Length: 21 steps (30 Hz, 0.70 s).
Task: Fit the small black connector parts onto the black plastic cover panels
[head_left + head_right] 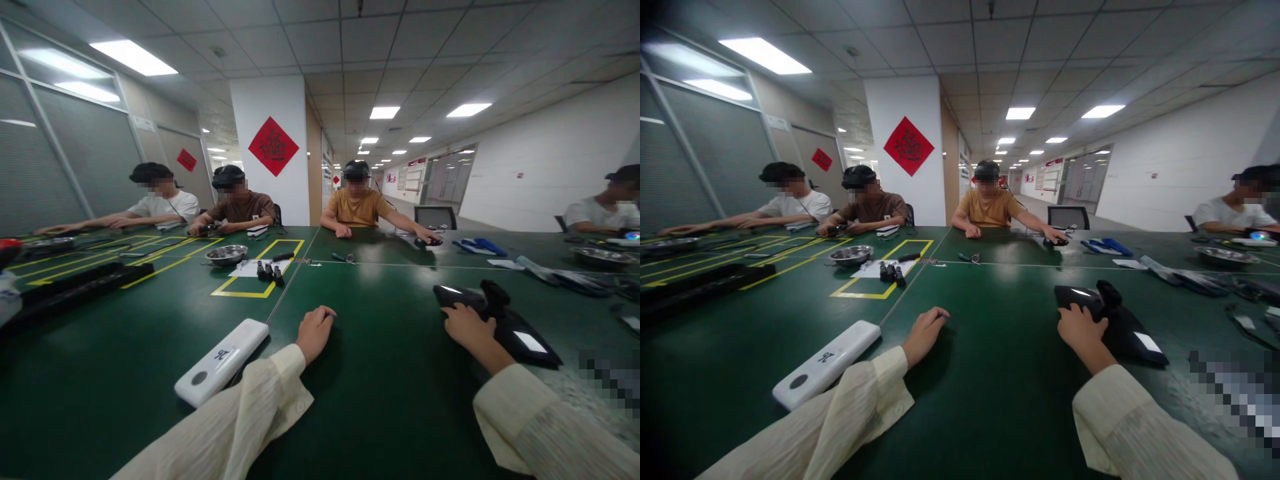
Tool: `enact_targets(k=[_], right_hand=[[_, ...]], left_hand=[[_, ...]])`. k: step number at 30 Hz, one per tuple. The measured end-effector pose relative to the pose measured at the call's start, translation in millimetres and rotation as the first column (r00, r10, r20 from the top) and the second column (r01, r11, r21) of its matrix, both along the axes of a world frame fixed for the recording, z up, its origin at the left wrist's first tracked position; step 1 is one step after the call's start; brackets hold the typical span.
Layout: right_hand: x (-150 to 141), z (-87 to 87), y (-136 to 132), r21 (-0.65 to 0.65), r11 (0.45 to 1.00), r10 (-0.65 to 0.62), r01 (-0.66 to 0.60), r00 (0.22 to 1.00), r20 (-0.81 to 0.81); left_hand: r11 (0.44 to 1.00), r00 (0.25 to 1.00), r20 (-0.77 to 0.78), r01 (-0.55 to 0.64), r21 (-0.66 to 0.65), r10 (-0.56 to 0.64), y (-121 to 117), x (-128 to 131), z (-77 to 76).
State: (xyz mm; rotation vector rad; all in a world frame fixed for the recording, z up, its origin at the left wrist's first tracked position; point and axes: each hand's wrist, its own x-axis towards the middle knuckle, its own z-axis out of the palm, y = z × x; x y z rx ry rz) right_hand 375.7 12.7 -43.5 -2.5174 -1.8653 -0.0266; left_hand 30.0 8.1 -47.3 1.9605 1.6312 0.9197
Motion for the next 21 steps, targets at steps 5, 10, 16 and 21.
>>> enact_targets(k=[5, 10, 16, 21], right_hand=[[18, 2.0, 1, -0.037, 0.997, -0.065, 0.064, 0.997, -0.029], [37, 0.2, 2, -0.026, 0.993, -0.117, 0.117, 0.993, -0.028], [63, -14.5, 7, 0.018, 0.993, -0.115, 0.115, 0.993, -0.015], [70, -21.0, 11, 0.051, 0.993, -0.102, 0.102, 0.995, -0.014]], left_hand=[[1.0, 1.0, 0.027, 0.005, -0.025, -0.005, -1, 0, 0.9], [0.999, 1.0, 0.002, -0.002, -0.045, 0.002, -4, -1, 2.3], [0.999, 1.0, -0.012, 0.013, -0.051, -0.014, -7, 0, 6.0], [0.999, 1.0, -0.029, 0.005, -0.04, -0.006, -7, 0, 6.8]])
